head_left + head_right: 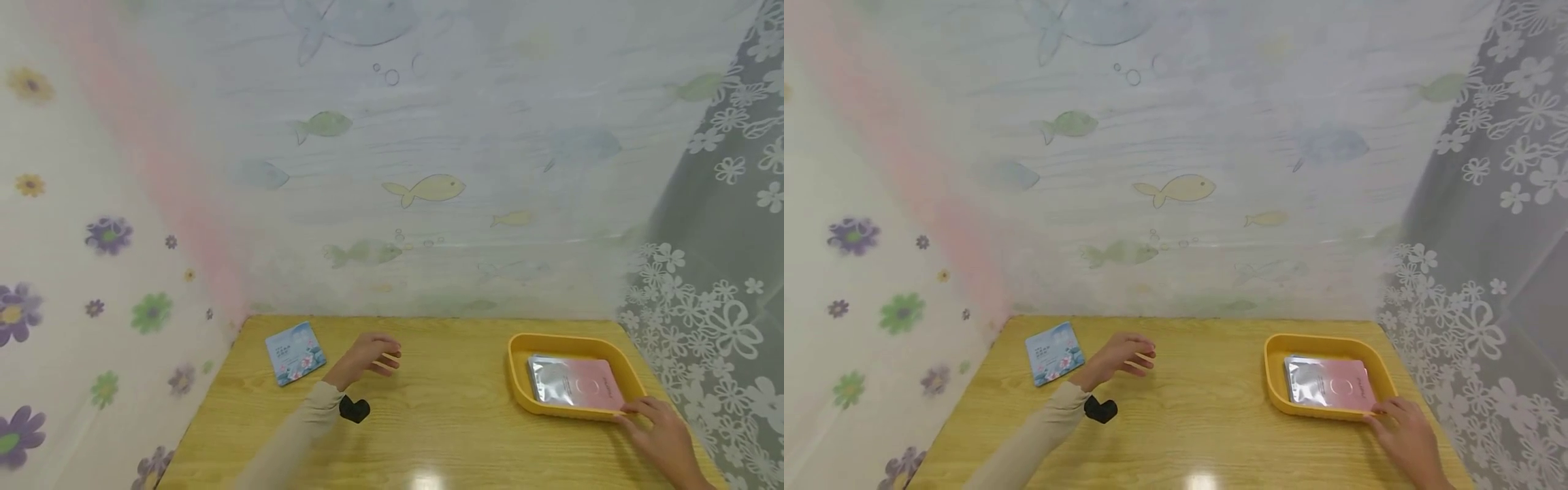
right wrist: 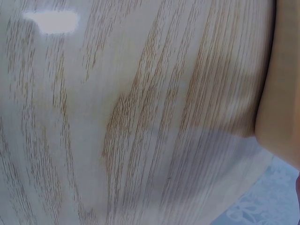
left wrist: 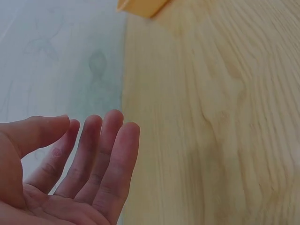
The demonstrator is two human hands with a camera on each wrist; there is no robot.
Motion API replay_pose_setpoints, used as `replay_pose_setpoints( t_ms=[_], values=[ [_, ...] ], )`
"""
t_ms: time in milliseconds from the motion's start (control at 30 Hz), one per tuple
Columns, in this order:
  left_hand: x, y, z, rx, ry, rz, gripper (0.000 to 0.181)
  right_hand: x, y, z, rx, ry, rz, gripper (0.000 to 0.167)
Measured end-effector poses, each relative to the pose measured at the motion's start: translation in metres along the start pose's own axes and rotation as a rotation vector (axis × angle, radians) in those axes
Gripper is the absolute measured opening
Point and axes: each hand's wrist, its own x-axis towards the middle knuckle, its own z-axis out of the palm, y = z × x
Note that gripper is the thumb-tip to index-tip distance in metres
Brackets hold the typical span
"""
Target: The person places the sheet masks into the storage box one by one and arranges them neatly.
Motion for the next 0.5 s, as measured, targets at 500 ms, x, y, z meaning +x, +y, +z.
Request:
replay_pose_setpoints(
  t_ms=[500],
  values=[
    [-0.031,-0.022,-0.047,-0.118,0.161,-0.034,0.034,0.0,-0.002,-0.001,-0.013,-0.004,0.021,0.024]
  ],
)
